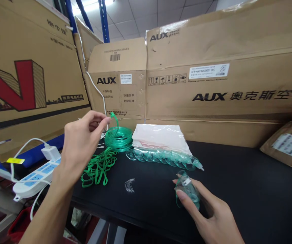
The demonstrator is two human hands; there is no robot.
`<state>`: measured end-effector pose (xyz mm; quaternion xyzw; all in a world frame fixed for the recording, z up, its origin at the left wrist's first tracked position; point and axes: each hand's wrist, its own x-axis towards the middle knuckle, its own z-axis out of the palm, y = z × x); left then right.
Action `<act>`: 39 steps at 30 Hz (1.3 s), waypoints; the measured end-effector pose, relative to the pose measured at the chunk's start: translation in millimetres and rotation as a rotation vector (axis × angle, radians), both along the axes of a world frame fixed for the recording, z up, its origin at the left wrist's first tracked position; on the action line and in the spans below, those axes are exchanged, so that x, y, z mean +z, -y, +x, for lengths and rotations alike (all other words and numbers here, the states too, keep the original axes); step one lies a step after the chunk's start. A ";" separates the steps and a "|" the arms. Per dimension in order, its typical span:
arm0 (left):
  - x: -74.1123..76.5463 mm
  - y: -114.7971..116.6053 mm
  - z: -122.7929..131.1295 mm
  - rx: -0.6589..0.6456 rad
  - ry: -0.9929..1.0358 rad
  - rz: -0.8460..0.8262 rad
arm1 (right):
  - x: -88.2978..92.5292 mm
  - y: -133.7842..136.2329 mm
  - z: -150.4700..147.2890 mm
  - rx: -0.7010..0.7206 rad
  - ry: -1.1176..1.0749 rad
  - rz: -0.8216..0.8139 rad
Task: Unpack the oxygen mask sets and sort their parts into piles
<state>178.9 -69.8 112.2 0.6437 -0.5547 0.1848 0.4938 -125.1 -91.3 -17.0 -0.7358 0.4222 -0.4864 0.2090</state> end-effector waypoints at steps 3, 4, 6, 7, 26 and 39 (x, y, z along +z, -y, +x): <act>12.4 4.9 -23.0 -0.135 -0.047 -0.113 | 0.2 0.1 -0.5 -0.003 0.012 0.034; 15.1 6.6 -30.7 -0.196 -0.072 -0.129 | 0.8 0.1 -0.8 -0.009 0.025 0.039; 16.8 10.2 -46.2 -0.323 -0.121 -0.130 | 3.3 -0.2 -2.4 -0.041 0.064 0.038; 15.1 12.2 -53.9 -0.385 -0.142 -0.110 | 5.1 -0.5 -3.7 -0.064 0.086 0.041; -53.9 21.6 -87.8 -0.776 0.144 0.823 | 13.2 -7.0 -17.4 -0.141 0.177 0.277; -60.7 9.6 -99.8 -0.934 0.217 1.092 | 11.8 -7.2 -18.6 -0.098 0.186 0.288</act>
